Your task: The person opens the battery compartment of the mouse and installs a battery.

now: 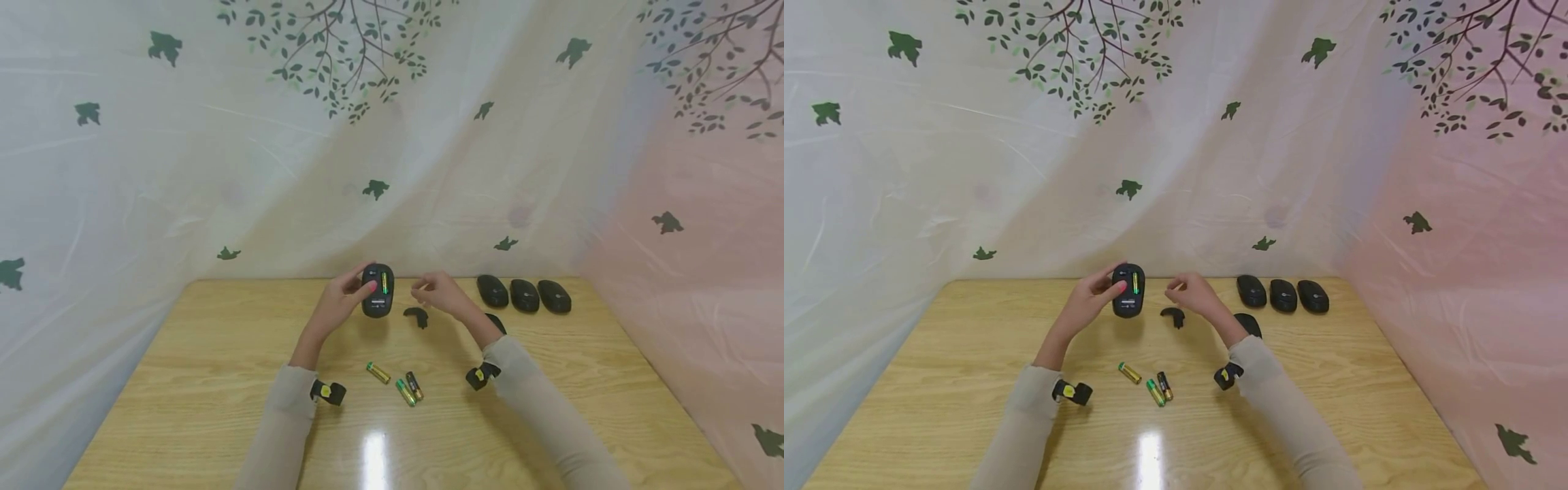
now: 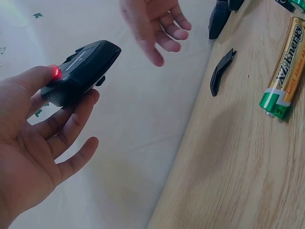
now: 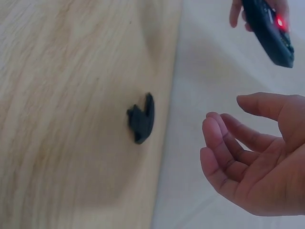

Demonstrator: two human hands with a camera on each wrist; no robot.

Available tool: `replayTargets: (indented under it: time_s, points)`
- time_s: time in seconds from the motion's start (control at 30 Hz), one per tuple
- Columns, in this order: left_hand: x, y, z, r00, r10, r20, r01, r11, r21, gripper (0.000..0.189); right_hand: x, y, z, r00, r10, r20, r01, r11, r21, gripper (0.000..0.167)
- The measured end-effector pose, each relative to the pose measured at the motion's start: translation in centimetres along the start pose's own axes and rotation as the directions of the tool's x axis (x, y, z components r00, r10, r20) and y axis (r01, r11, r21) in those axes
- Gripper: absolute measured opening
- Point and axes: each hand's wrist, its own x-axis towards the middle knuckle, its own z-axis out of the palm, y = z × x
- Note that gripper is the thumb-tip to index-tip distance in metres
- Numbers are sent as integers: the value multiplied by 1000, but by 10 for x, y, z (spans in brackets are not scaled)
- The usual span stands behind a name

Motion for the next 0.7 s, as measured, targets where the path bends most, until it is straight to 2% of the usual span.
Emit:
replayTargets:
  time_s: [0.13,0.37,0.6,0.7]
  points:
    - [1,-2,0,1000,17,-6,-17,1000,-2,50,4,12,3,997,76,-7,-76,997,-2,32]
    - [0,-2,-3,1000,22,-1,-22,1000,4,49,8,25,8,979,202,-12,-202,978,-51,32]
    - [12,-32,2,1000,15,-8,-15,1000,19,51,12,34,10,961,275,11,-273,958,-86,36]
    - [13,-36,3,1000,28,-12,-28,999,16,52,12,36,12,961,277,12,-275,956,-98,38]
